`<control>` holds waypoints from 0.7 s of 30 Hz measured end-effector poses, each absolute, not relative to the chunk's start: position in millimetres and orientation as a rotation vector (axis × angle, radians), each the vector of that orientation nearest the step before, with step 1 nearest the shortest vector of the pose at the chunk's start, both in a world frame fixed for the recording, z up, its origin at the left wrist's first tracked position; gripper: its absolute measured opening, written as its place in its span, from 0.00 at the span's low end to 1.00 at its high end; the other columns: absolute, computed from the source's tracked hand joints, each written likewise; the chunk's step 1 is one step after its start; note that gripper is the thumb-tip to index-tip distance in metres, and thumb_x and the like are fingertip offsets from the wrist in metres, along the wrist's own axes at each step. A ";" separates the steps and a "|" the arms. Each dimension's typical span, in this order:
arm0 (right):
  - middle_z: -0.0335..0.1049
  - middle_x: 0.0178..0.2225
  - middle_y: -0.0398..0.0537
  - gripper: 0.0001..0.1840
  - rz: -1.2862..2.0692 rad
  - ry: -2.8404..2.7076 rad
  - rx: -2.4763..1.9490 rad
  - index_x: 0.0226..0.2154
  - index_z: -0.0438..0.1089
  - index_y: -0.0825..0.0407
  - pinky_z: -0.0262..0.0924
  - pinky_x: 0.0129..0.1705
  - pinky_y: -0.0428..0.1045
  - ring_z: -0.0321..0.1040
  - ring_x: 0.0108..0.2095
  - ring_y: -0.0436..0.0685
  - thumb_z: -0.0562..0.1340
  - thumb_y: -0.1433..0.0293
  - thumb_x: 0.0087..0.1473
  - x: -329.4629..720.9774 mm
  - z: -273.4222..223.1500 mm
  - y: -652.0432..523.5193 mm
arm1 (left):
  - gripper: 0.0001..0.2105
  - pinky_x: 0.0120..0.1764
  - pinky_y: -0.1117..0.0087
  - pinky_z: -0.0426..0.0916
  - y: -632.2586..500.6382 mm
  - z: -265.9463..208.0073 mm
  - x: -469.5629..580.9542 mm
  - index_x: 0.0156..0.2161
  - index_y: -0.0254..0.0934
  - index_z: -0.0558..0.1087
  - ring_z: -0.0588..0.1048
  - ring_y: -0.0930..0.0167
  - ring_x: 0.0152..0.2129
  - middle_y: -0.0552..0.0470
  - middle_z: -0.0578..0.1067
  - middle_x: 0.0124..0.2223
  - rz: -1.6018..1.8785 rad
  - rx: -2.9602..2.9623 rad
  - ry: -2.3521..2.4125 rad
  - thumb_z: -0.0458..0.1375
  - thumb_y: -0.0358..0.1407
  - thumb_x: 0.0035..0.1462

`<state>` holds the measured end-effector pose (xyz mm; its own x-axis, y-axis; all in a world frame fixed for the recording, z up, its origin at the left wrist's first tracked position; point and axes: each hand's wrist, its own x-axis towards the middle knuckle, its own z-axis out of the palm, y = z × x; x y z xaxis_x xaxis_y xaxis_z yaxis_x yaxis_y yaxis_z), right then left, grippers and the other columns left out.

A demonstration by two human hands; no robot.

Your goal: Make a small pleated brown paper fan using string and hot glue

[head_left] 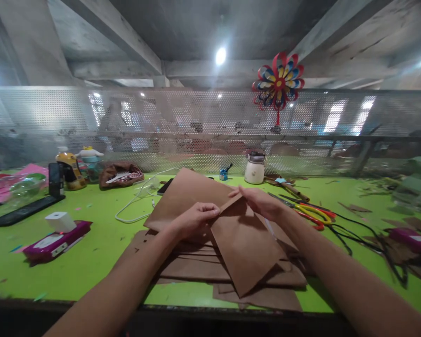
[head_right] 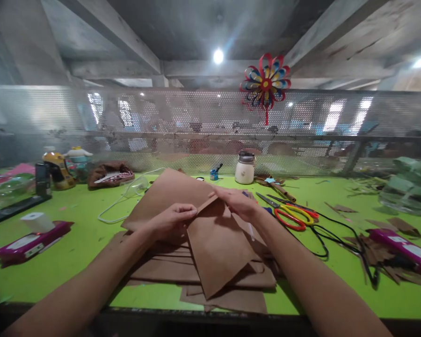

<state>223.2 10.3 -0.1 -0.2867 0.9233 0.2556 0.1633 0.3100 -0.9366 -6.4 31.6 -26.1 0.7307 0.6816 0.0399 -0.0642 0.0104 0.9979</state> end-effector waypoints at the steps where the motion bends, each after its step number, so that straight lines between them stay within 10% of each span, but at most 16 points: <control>1: 0.70 0.26 0.47 0.24 1.057 -1.699 -1.034 0.28 0.72 0.56 0.57 0.29 0.46 0.63 0.27 0.51 0.60 0.50 0.47 220.8 -3.3 7.7 | 0.12 0.23 0.77 0.52 30.5 -25.4 -5.7 0.31 0.31 0.72 0.60 0.79 0.19 0.56 0.65 0.24 0.607 1.508 0.557 0.60 0.42 0.51; 12: 0.68 0.22 0.43 0.17 1.065 -1.792 -1.127 0.25 0.72 0.56 0.55 0.29 0.45 0.62 0.24 0.49 0.65 0.57 0.42 212.1 -19.5 2.8 | 0.14 0.29 0.75 0.59 15.8 -21.2 6.9 0.34 0.31 0.74 0.67 0.72 0.28 0.49 0.73 0.31 0.561 1.744 0.662 0.59 0.43 0.51; 21: 0.73 0.36 0.48 0.22 1.517 -1.578 -0.633 0.43 0.71 0.52 0.62 0.41 0.50 0.69 0.35 0.53 0.68 0.64 0.42 217.4 -7.2 -8.8 | 0.13 0.29 0.76 0.61 13.2 -18.7 2.3 0.32 0.33 0.71 0.68 0.76 0.24 0.52 0.71 0.30 0.567 1.292 0.453 0.64 0.41 0.45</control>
